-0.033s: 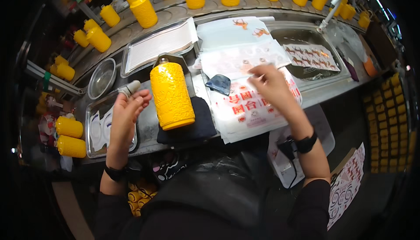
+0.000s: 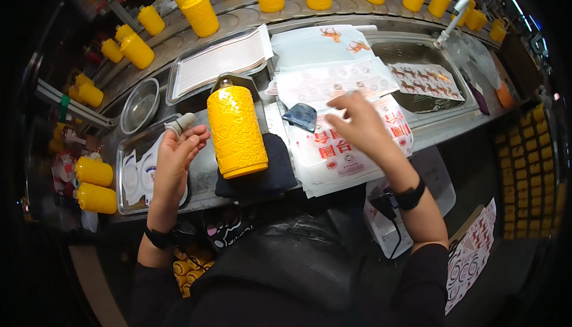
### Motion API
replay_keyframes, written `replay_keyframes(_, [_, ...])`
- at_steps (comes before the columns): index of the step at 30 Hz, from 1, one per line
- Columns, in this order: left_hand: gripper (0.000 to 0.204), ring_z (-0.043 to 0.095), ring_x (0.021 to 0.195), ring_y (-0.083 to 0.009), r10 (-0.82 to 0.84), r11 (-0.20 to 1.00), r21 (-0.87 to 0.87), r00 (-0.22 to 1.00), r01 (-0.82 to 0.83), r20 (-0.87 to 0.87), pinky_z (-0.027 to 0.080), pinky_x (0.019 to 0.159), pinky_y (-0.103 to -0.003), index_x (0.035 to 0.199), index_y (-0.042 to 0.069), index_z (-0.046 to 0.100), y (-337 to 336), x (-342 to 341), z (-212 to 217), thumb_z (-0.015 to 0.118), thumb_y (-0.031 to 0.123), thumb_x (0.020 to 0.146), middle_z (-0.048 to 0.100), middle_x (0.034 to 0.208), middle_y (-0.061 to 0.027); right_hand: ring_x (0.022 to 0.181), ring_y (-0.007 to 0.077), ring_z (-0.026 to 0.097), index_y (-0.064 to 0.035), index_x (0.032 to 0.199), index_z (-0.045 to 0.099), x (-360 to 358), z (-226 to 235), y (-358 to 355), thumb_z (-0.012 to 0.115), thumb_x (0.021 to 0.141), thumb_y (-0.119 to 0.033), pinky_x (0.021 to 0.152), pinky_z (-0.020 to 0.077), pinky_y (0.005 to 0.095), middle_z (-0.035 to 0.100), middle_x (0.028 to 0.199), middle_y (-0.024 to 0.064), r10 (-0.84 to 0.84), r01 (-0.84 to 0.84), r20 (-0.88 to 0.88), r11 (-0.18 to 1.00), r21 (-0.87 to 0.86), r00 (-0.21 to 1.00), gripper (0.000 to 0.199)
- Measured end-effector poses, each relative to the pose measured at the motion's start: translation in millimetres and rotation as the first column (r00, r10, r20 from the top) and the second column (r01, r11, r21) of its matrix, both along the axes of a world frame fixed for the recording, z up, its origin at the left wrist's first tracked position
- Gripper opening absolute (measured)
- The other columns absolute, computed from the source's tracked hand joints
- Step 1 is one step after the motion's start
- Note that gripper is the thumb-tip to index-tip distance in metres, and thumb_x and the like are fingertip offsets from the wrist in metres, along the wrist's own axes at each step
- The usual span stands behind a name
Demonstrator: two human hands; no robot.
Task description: Applying decorative brand labels and security tape to yellow product bottles at an industrial workstation.
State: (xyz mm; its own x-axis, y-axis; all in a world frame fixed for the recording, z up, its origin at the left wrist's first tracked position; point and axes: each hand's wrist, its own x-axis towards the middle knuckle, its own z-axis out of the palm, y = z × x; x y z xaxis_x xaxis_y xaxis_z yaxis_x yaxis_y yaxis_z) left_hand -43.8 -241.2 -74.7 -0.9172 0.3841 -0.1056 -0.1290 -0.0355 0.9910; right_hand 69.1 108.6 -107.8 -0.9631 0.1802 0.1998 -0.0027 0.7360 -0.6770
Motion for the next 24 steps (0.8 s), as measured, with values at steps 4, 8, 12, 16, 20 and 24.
replay_keyframes(4, [0.048, 0.058, 0.113, -0.0208, -0.017, 1.000, 0.023, 1.000, 0.017, 0.006, 0.043, 0.100, -0.031, 0.135, 0.000, 0.040, -7.5, 15.8, -21.0, 0.057, 0.002, 0.090, 0.058, 0.122, -0.0147, 0.098, 0.0336, 0.055, -0.0015, 0.114, 0.064, -38.0, -15.5, -47.4, 0.075, 0.078, -0.026, 0.084, 0.0457, 0.0400, 0.057, 0.098, 0.0182, -0.016, -0.022, 0.128, 0.956, 0.291, 0.992, 0.044])
replay_keyframes(8, [0.059, 0.052, 0.122, -0.0230, -0.078, 0.997, 0.018, 0.997, 0.077, 0.004, 0.039, 0.105, -0.034, 0.141, 0.000, 0.032, -12.5, 26.8, -32.5, 0.060, 0.003, 0.088, 0.050, 0.132, -0.0171, 0.101, 0.0366, 0.052, -0.0013, 0.110, 0.060, -58.3, -28.2, -48.2, 0.079, 0.071, -0.024, 0.087, 0.0431, 0.0414, 0.057, 0.100, 0.0199, -0.050, -0.026, 0.166, 0.905, 0.425, 0.985, 0.049])
replay_keyframes(12, [0.088, 0.037, 0.136, -0.0290, -0.251, 0.963, -0.161, 0.940, 0.217, -0.232, 0.029, 0.113, -0.040, 0.147, -0.001, 0.019, -15.2, 24.3, -34.4, 0.073, 0.011, 0.079, 0.035, 0.146, -0.0210, 0.097, 0.0349, 0.052, -0.0011, 0.100, 0.056, -66.6, -24.5, -42.4, 0.082, 0.065, -0.019, 0.084, 0.0429, 0.0406, 0.056, 0.098, 0.0192, -0.094, 0.020, 0.225, 0.950, 0.311, 0.970, 0.048])
replay_keyframes(16, [0.110, 0.027, 0.142, -0.0353, -0.421, 0.878, -0.434, 0.755, 0.201, -0.503, 0.023, 0.115, -0.041, 0.150, -0.002, 0.015, -6.3, 21.2, -36.5, 0.085, 0.017, 0.067, 0.027, 0.151, -0.0243, 0.083, 0.0202, 0.052, -0.0022, 0.097, 0.050, -61.9, -14.7, -46.8, 0.078, 0.070, -0.010, 0.070, 0.0425, 0.0305, 0.053, 0.088, 0.0121, -0.127, 0.134, 0.257, 0.991, -0.010, 0.958, 0.039])
replay_keyframes(20, [0.105, 0.033, 0.138, -0.0396, -0.306, 0.918, -0.394, 0.704, 0.041, -0.641, 0.027, 0.114, -0.040, 0.148, -0.002, 0.023, 11.3, 24.9, -43.9, 0.085, 0.015, 0.066, 0.035, 0.146, -0.0265, 0.076, 0.0184, 0.057, -0.0026, 0.105, 0.057, -39.3, -3.7, -55.3, 0.068, 0.078, -0.005, 0.068, 0.0473, 0.0274, 0.057, 0.085, 0.0081, -0.137, 0.150, 0.062, 0.935, -0.321, 0.989, 0.029])
replay_keyframes(24, [0.095, 0.040, 0.134, -0.0411, -0.270, 0.913, -0.400, 0.612, -0.084, -0.744, 0.029, 0.113, -0.044, 0.144, -0.001, 0.034, 12.4, 27.0, -40.9, 0.083, 0.013, 0.064, 0.043, 0.142, -0.0274, 0.079, 0.0089, 0.057, -0.0012, 0.101, 0.061, -24.2, 18.6, -57.8, 0.060, 0.085, -0.006, 0.070, 0.0483, 0.0220, 0.059, 0.085, 0.0006, -0.064, 0.092, 0.067, 0.581, -0.809, 0.996, 0.017])
